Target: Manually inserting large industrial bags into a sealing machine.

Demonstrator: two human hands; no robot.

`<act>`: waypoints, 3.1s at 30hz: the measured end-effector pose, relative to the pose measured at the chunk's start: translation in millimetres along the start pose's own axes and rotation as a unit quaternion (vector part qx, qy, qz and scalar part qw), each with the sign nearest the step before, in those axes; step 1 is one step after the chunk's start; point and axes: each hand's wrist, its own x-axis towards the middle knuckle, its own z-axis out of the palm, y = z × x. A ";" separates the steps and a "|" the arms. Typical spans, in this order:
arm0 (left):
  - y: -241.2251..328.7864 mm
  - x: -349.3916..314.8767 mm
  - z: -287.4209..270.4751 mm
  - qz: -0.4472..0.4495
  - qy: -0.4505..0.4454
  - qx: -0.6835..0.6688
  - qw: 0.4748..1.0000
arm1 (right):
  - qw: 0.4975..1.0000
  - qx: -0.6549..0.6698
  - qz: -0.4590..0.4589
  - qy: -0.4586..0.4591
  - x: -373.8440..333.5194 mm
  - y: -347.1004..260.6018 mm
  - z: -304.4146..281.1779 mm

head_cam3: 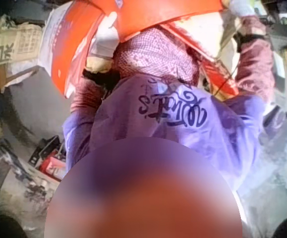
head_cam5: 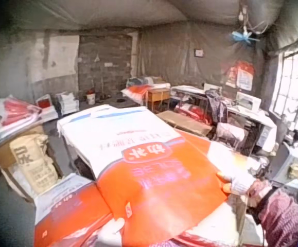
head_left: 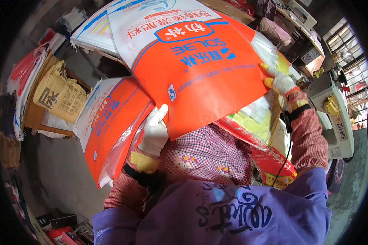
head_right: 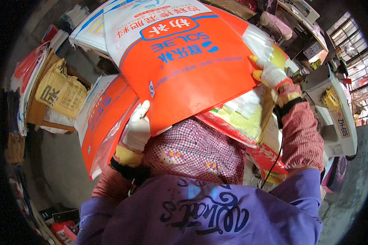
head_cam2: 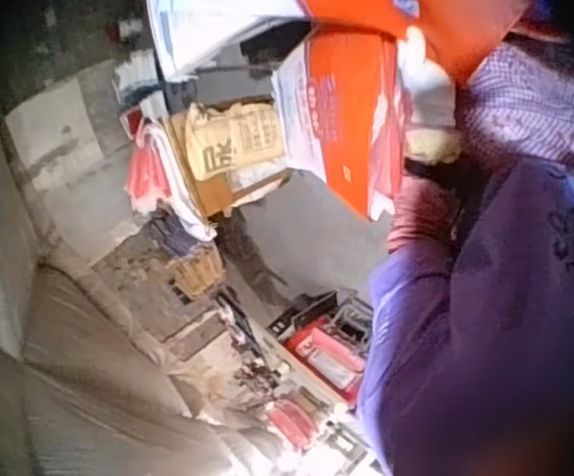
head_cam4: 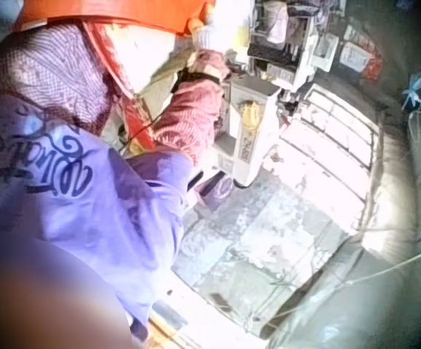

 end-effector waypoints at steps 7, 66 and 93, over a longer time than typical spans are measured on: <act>-3.9 8.2 -4.8 -0.039 0.143 -0.200 0.969 | 0.992 0.002 0.121 0.046 -14.6 -1.9 22.5; 16.3 139.1 190.3 0.193 -0.334 0.582 0.716 | 0.930 0.318 -0.087 -0.164 -93.0 -150.6 100.6; 58.2 115.9 183.3 0.339 -0.308 0.593 0.663 | 0.688 0.648 0.315 0.089 -53.2 -58.6 23.9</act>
